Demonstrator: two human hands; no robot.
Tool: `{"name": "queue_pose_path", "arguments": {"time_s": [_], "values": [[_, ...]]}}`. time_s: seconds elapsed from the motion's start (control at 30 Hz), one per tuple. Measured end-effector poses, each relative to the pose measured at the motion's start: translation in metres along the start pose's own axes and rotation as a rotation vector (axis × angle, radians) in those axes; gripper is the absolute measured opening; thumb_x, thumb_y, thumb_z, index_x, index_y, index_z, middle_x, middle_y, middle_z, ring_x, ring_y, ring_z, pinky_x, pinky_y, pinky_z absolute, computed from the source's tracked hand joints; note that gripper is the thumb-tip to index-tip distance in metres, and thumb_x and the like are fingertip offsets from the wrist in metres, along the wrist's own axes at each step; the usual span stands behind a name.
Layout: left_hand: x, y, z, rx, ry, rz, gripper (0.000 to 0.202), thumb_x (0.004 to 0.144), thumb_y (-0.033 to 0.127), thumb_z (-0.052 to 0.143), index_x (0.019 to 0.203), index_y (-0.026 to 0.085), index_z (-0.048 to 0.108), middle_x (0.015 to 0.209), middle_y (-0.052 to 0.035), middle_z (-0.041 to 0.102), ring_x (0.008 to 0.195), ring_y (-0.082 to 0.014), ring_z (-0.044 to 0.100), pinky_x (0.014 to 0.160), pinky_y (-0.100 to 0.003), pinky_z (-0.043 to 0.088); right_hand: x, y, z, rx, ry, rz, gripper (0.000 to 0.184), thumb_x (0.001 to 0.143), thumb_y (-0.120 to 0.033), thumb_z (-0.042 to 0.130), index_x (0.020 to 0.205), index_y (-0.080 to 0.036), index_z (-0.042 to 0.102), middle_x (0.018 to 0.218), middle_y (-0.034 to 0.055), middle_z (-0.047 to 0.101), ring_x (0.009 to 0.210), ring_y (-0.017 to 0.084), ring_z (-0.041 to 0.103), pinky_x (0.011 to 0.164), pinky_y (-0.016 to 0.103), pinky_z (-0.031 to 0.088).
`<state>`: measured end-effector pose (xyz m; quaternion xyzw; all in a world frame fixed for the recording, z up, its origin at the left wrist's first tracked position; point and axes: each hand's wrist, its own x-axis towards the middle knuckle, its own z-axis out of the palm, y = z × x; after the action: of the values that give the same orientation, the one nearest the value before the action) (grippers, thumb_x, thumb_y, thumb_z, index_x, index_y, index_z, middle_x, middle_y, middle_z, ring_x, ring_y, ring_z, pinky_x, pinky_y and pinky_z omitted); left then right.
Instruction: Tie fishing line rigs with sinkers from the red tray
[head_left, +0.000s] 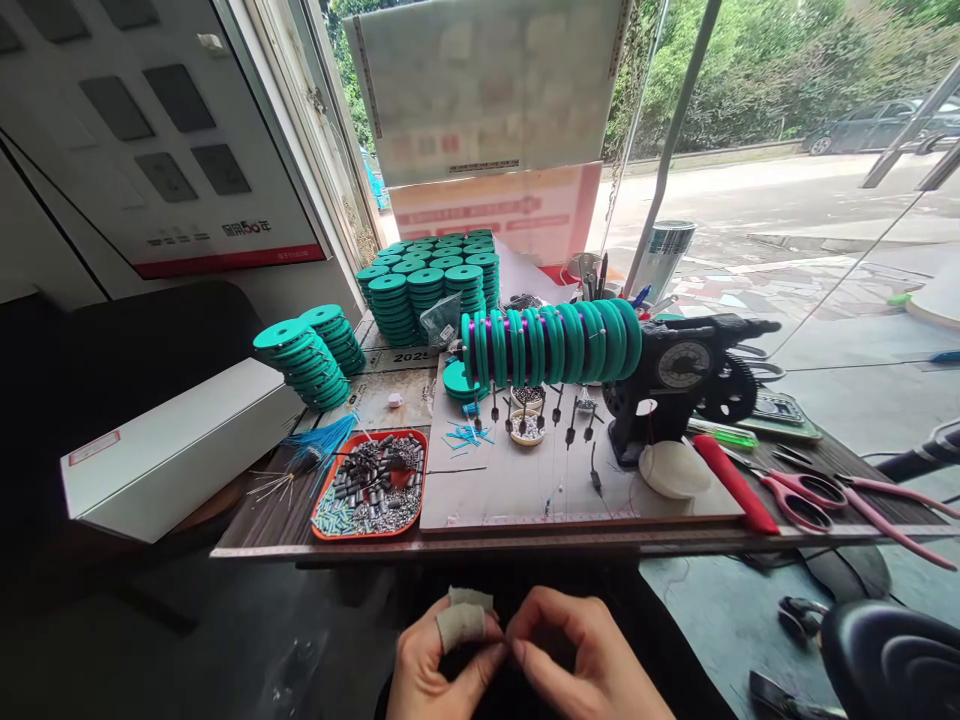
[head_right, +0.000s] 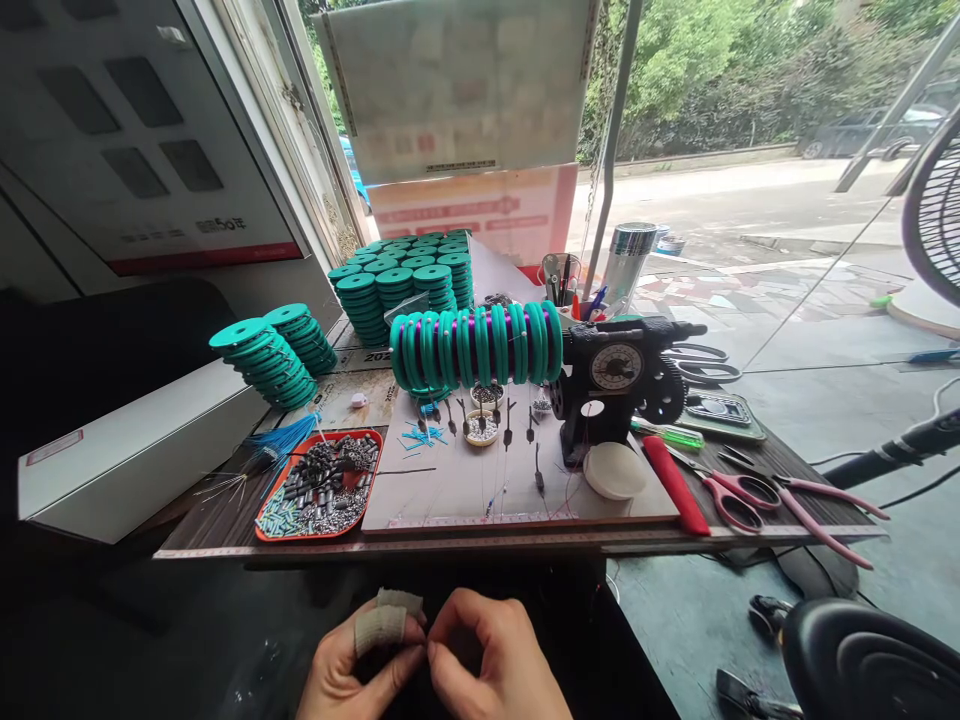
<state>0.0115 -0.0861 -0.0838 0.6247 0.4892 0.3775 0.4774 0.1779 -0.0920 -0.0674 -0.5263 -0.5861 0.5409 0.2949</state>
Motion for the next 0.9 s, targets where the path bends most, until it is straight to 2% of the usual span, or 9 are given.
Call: {"name": "queue_pose_path", "arguments": {"time_s": [0.57, 0.9], "values": [[-0.0009, -0.0007, -0.0008, 0.015, 0.01, 0.011, 0.011, 0.074, 0.03, 0.068, 0.069, 0.02, 0.069, 0.074, -0.0021, 0.064, 0.072, -0.0148, 0.063, 0.068, -0.02, 0.051, -0.001, -0.0006, 0.0, -0.025, 0.011, 0.002, 0.019, 0.075, -0.026, 0.05, 0.067, -0.011, 0.059, 0.057, -0.0022, 0.049, 0.056, 0.005, 0.04, 0.054, 0.014, 0.03], [-0.0007, 0.0006, -0.0016, 0.13, 0.05, 0.14, 0.006, 0.073, 0.024, 0.069, 0.07, 0.02, 0.07, 0.074, -0.0029, 0.067, 0.07, -0.0149, 0.065, 0.065, -0.018, 0.053, -0.0011, -0.0011, -0.0001, -0.034, 0.023, -0.003, 0.018, 0.074, -0.026, 0.05, 0.066, -0.012, 0.058, 0.058, -0.0017, 0.051, 0.056, 0.004, 0.041, 0.053, 0.013, 0.031]]}}
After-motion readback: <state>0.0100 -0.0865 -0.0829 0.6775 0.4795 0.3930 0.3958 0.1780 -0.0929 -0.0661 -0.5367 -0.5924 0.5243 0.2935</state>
